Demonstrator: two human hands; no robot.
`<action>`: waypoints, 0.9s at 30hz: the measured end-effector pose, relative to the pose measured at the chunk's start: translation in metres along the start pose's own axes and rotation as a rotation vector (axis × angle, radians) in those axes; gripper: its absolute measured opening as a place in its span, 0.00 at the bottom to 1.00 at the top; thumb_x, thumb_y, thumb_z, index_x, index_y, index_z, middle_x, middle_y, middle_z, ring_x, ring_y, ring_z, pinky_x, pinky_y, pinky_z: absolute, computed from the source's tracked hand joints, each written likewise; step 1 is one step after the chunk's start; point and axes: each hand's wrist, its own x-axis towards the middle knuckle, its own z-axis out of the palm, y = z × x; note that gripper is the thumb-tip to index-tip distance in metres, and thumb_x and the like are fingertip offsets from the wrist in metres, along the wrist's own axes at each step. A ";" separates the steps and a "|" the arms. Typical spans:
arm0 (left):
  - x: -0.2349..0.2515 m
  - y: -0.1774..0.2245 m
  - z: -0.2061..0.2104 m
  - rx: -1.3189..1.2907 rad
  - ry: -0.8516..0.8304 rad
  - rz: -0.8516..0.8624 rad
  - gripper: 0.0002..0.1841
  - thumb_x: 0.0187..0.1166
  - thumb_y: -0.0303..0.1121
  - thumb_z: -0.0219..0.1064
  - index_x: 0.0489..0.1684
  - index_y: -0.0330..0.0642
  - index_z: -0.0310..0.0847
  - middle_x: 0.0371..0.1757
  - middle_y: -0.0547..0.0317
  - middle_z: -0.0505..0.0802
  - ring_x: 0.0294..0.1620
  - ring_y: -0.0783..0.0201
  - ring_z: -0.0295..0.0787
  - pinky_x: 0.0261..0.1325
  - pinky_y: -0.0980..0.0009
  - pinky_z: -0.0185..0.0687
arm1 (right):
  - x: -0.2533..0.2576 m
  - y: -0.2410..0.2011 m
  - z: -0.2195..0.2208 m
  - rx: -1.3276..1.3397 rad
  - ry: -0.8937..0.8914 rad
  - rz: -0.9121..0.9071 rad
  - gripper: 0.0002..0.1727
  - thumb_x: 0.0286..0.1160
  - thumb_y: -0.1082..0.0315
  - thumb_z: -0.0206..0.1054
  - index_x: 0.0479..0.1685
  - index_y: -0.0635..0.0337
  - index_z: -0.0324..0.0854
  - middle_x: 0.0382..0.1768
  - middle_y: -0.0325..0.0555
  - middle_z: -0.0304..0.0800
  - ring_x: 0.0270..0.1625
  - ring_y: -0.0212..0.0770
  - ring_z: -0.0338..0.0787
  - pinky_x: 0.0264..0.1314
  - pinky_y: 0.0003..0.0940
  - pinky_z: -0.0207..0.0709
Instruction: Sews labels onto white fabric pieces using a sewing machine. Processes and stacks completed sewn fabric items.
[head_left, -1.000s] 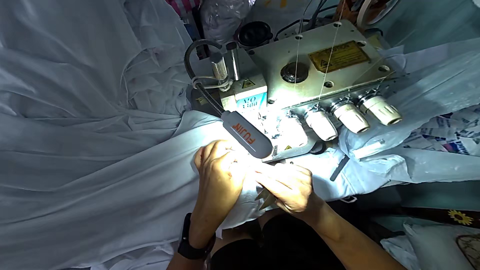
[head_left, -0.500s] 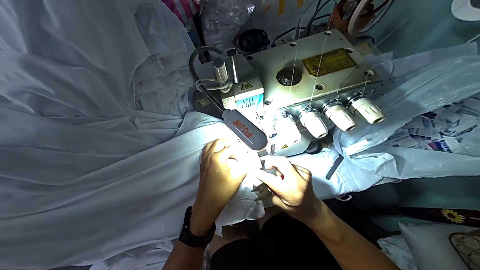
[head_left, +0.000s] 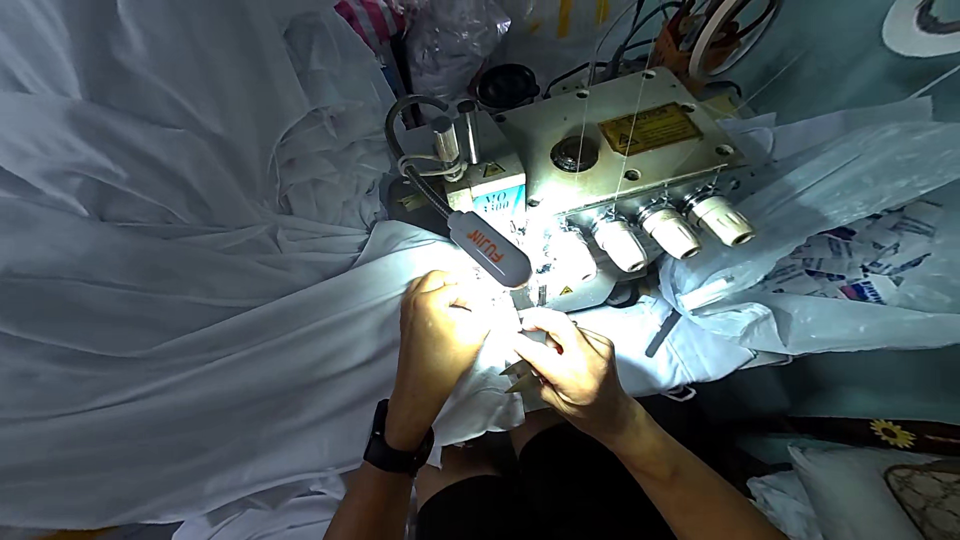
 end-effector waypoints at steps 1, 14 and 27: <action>-0.001 0.000 0.001 -0.001 0.016 -0.002 0.09 0.54 0.26 0.80 0.12 0.40 0.83 0.40 0.55 0.91 0.49 0.63 0.86 0.51 0.64 0.79 | -0.001 0.001 0.000 -0.002 0.000 -0.007 0.12 0.76 0.72 0.61 0.39 0.57 0.92 0.42 0.56 0.93 0.31 0.41 0.85 0.32 0.28 0.76; -0.002 -0.004 0.005 0.024 0.057 0.028 0.06 0.55 0.29 0.78 0.19 0.41 0.85 0.42 0.56 0.92 0.51 0.60 0.87 0.55 0.57 0.78 | -0.002 0.005 -0.001 -0.049 -0.040 -0.100 0.12 0.78 0.72 0.60 0.40 0.58 0.92 0.42 0.50 0.98 0.29 0.43 0.86 0.29 0.34 0.71; 0.000 -0.036 -0.003 0.054 0.001 0.314 0.08 0.65 0.34 0.75 0.38 0.45 0.97 0.53 0.59 0.97 0.70 0.63 0.88 0.86 0.45 0.60 | 0.004 -0.004 0.001 -0.208 -0.039 -0.049 0.14 0.78 0.66 0.60 0.34 0.54 0.93 0.37 0.46 0.98 0.26 0.42 0.83 0.28 0.34 0.66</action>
